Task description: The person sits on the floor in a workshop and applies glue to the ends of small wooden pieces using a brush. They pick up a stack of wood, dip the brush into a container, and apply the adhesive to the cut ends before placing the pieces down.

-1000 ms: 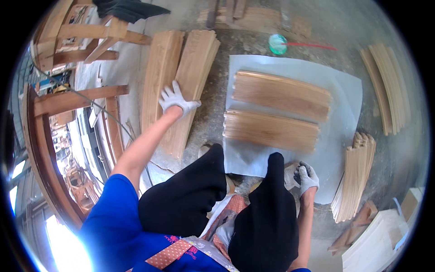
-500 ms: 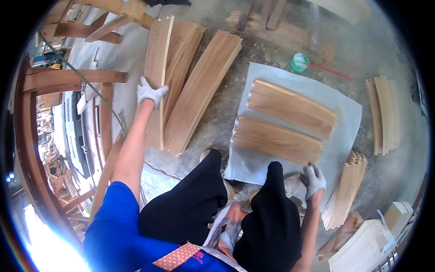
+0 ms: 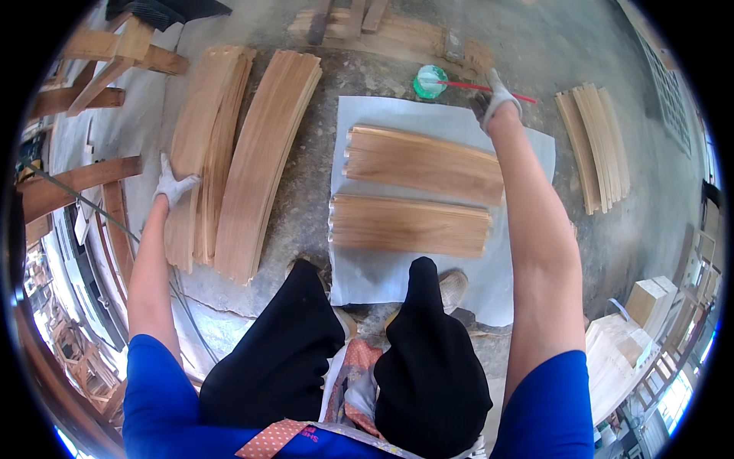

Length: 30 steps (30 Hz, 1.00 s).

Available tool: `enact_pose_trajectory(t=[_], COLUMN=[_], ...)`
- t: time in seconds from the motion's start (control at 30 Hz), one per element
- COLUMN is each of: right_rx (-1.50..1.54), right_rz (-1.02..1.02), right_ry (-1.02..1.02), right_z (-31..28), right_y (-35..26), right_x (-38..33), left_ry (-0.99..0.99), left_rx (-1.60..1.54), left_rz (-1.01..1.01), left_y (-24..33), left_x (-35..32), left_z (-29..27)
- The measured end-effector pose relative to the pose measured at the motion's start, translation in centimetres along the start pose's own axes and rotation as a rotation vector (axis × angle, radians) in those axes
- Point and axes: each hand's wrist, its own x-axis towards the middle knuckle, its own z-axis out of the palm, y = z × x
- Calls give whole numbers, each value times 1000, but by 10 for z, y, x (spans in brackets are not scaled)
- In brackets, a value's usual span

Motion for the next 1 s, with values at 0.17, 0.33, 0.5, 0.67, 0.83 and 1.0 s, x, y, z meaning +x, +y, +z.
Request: enact_pose_trajectory(t=[0.17, 0.33, 0.5, 0.67, 0.83, 1.0], right_rx=[-300, -839, -610, -98, -412, -817], right_rz=[-206, -723, -483, -164, -250, -348], right_ry=[-123, -239, -219, -212, -296, -215], right_z=[9, 10, 18, -6, 8, 20], right_y=[11, 13, 12, 9, 37, 50], right_x=[6, -12, -46, -32, -26, -10], left_ry=[-44, 255, -213, -319, -288, -152], left_rx=[-320, -241, -620, -1044, -1581, -1734], left_rz=[32, 193, -108, -270, -292, -142], left_y=[-10, -11, 6, 33, 25, 65], left_x=[2, -27, -76, -120, -153, -182], left_z=[-1, -3, -42, -67, -67, -53])
